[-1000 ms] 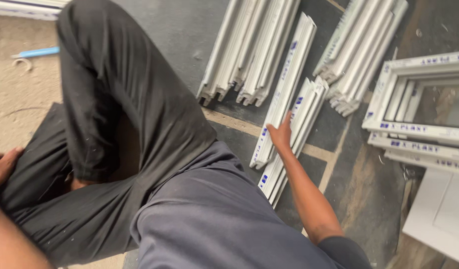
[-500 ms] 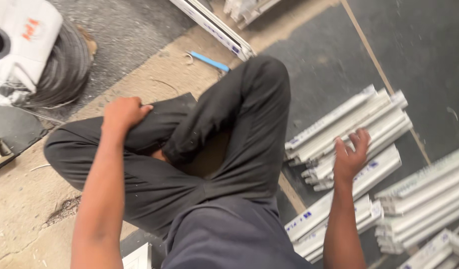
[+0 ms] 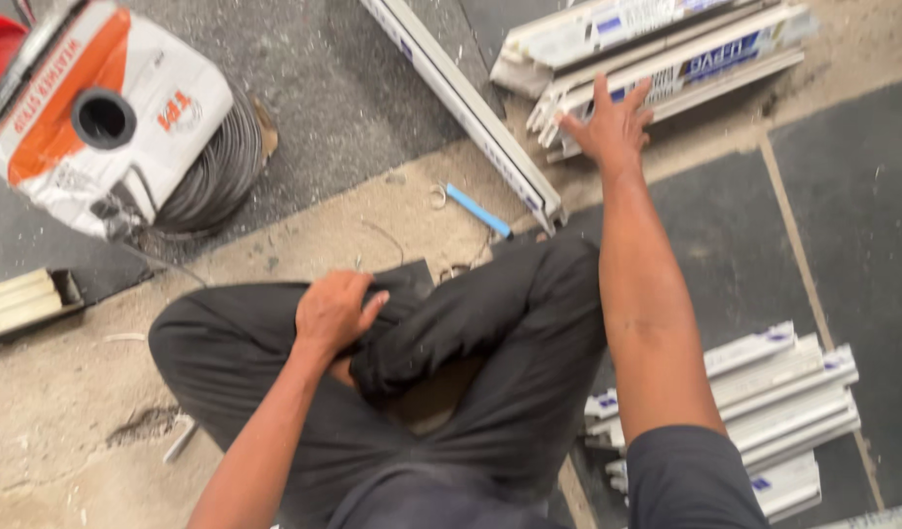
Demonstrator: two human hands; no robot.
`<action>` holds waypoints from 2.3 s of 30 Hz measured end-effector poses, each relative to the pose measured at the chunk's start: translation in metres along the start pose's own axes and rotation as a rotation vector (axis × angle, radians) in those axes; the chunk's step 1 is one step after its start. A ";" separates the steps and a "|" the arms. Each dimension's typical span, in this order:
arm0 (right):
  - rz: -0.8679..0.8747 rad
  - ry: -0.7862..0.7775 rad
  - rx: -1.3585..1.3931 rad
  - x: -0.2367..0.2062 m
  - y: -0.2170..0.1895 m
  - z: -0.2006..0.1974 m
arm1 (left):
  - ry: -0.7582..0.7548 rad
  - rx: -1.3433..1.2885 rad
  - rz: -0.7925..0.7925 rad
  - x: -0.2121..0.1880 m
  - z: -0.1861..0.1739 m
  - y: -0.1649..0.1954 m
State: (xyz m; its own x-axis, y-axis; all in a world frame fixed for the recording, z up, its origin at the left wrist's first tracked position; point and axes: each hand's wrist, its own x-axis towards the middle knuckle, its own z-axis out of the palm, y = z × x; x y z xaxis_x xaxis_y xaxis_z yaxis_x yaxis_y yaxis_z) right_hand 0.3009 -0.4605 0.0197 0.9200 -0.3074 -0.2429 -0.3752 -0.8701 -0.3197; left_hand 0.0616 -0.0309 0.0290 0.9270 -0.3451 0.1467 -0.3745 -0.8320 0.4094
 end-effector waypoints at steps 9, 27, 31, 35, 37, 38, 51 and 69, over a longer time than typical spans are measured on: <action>0.053 0.159 0.260 0.005 0.052 -0.009 | -0.026 0.026 -0.011 0.005 -0.001 0.008; 0.584 0.181 1.605 -0.045 0.103 -0.012 | -0.039 0.010 -0.011 0.006 -0.007 0.012; 0.549 0.395 1.523 -0.039 0.110 -0.010 | -0.039 0.013 -0.012 0.008 -0.006 0.014; 0.333 0.886 1.469 -0.034 0.128 -0.008 | -0.059 0.014 -0.037 0.010 -0.007 0.018; 0.350 0.986 1.450 -0.034 0.135 -0.008 | -0.044 0.020 -0.023 0.010 -0.007 0.019; 0.383 0.960 1.290 -0.035 0.136 -0.006 | -0.057 0.017 -0.036 0.011 -0.008 0.020; 0.323 0.608 0.763 -0.035 0.115 -0.002 | -0.042 0.006 -0.013 0.013 -0.008 0.021; 0.242 0.794 0.630 -0.025 0.119 -0.002 | -0.071 0.036 -0.032 0.016 -0.006 0.027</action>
State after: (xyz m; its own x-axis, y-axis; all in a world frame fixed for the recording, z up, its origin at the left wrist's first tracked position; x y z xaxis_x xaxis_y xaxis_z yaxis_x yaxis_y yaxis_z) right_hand 0.2334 -0.5575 -0.0100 0.5367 -0.8103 0.2351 -0.3405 -0.4629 -0.8184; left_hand 0.0665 -0.0563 0.0480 0.9352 -0.3473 0.0695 -0.3467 -0.8577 0.3797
